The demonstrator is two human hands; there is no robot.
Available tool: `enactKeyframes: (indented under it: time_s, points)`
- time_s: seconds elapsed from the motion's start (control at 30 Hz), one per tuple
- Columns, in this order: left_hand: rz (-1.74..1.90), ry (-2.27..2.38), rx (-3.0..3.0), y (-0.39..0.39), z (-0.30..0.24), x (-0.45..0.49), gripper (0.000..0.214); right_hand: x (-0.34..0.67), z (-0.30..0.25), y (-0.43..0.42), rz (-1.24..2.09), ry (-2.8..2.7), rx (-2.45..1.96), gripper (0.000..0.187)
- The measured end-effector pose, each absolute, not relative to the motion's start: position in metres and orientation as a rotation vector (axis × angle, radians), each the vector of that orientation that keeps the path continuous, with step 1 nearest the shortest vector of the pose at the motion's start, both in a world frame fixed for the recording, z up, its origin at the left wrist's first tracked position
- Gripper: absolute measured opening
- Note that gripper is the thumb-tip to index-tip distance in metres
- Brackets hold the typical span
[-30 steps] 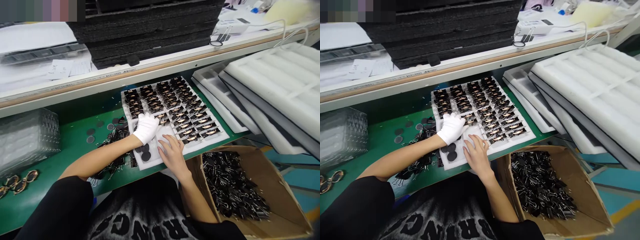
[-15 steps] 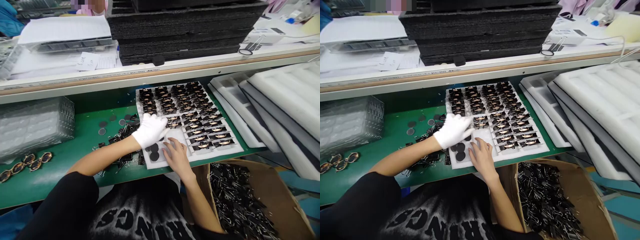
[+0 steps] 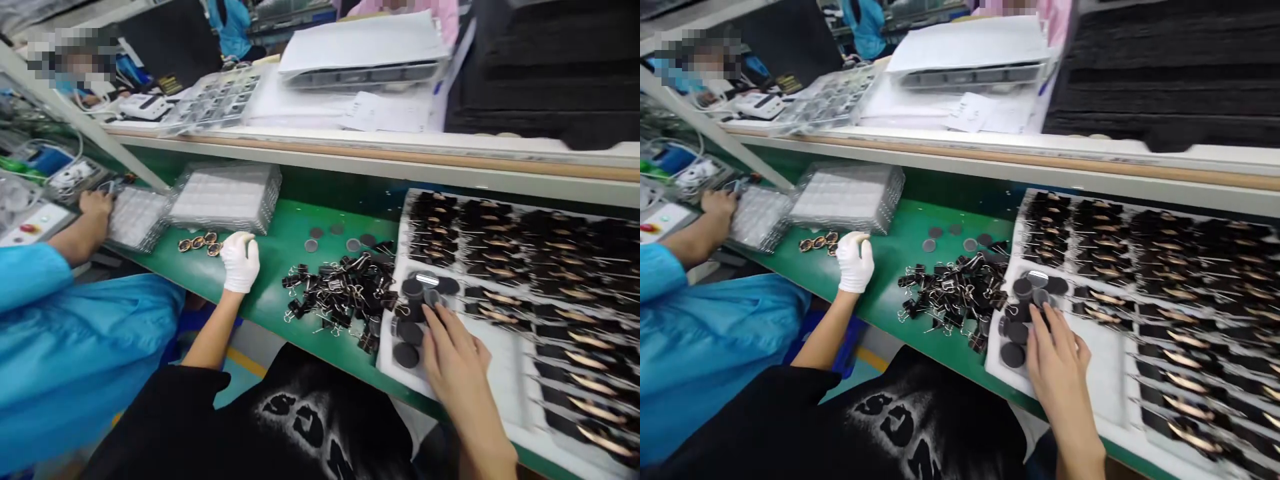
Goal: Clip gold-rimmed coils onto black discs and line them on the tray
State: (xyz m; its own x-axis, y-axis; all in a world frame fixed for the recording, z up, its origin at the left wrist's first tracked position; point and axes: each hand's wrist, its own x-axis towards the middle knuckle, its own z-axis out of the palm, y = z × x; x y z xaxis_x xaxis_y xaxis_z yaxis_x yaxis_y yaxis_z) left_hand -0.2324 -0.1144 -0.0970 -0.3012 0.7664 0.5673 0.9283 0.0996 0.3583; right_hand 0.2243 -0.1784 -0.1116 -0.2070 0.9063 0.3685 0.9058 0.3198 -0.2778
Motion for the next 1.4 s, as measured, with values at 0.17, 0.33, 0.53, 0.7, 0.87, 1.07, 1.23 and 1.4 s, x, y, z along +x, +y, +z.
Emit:
enactKeyframes:
  time_s: [0.17,0.33,0.53,0.7,0.87,1.07,1.23,1.4]
  points:
    - [-0.858,-2.381,-1.194,-0.145,-0.109,-0.346,0.042,0.226,-0.11,-0.177,0.005,-2.126,-1.59,0.041]
    - [-0.715,-2.527,-1.258,-0.142,-0.097,-0.415,0.04,0.227,-0.109,-0.177,-0.021,-2.107,-1.604,0.04]
    - [-0.449,-2.523,-1.633,-0.126,-0.102,-0.391,0.04,0.222,-0.111,-0.178,-0.028,-2.081,-1.622,0.039]
    - [-0.326,-2.493,-1.781,-0.127,-0.107,-0.326,0.055,0.224,-0.112,-0.179,0.019,-2.07,-1.622,0.042]
    - [-0.381,-2.371,-1.949,-0.119,-0.108,-0.261,0.055,0.223,-0.111,-0.18,0.074,-2.057,-1.629,0.043]
    - [-0.531,-2.312,-2.009,-0.11,-0.111,-0.217,0.053,0.222,-0.114,-0.182,0.093,-2.035,-1.638,0.043]
    - [-1.326,-2.34,-2.039,-0.108,-0.1,-0.21,0.061,0.223,-0.118,-0.181,0.053,-2.04,-1.62,0.042]
    - [-1.868,-2.346,-2.122,-0.111,-0.068,-0.2,0.092,0.223,-0.119,-0.18,0.0,-2.053,-1.595,0.042]
